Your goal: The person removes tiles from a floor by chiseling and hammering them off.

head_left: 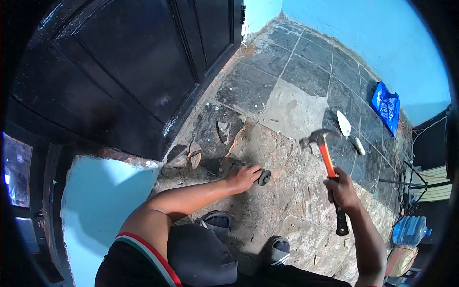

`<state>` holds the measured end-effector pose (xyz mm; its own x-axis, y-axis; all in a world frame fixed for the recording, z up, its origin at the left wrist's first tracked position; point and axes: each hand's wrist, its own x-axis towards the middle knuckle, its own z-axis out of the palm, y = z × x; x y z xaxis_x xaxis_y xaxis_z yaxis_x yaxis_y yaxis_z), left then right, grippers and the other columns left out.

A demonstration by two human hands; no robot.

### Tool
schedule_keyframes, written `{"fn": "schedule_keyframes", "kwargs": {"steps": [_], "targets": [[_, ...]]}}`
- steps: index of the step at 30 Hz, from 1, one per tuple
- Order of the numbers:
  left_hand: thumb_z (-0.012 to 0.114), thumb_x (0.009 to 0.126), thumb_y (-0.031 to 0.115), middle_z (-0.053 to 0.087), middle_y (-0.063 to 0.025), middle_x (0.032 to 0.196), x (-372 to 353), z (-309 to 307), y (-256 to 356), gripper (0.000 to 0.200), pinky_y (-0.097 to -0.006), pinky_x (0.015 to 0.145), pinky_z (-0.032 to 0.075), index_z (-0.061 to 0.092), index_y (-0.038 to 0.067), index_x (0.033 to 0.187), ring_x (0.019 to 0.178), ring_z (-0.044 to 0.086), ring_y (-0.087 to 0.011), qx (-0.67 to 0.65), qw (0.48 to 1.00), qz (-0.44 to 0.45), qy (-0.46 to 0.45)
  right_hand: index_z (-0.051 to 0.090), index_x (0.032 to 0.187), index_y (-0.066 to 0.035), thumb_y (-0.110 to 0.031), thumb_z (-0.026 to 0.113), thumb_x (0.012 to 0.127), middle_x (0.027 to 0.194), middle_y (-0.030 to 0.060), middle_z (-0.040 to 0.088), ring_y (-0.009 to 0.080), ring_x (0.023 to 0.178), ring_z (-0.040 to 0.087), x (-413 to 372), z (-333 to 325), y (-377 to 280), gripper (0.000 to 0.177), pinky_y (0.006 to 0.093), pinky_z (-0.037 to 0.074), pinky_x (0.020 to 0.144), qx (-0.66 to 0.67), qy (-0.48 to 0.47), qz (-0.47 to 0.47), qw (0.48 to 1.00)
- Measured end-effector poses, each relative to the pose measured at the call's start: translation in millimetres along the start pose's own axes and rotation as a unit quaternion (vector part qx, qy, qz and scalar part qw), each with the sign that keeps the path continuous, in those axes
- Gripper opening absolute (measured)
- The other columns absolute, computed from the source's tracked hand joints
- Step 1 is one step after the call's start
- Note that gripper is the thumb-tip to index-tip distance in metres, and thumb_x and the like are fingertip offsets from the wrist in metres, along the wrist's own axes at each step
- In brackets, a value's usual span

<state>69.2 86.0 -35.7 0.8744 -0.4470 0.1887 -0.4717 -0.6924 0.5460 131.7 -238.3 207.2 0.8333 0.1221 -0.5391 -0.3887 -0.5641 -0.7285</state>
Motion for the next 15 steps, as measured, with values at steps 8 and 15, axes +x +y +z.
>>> {"fn": "schedule_keyframes", "kwargs": {"steps": [8,15], "targets": [[0.068,0.080,0.004,0.065,-0.0139,0.115,12.2,-22.4,-3.5,0.034,-0.0458,0.089,0.055,0.067,0.004,0.115,0.106,0.065,-0.0367,-0.056,0.994,-0.020,0.089,0.055,0.103,-0.005,-0.028,0.056,0.107,0.062,-0.0018,0.049,0.0083,0.044,0.047,-2.3,74.5,-23.7,0.023,0.0263,0.040,0.040,0.191,0.196,-0.095,0.957],[0.072,0.075,0.010,0.067,-0.0106,0.117,26.5,-29.2,1.7,0.035,-0.0437,0.104,0.048,0.068,0.003,0.109,0.114,0.062,-0.0316,0.036,0.999,0.024,-0.019,0.050,0.102,-0.008,-0.024,0.054,0.107,0.063,-0.0026,0.044,0.0072,0.045,0.043,-15.9,146.2,74.2,0.018,0.0253,0.040,0.040,0.312,0.279,-0.079,0.905]]}}
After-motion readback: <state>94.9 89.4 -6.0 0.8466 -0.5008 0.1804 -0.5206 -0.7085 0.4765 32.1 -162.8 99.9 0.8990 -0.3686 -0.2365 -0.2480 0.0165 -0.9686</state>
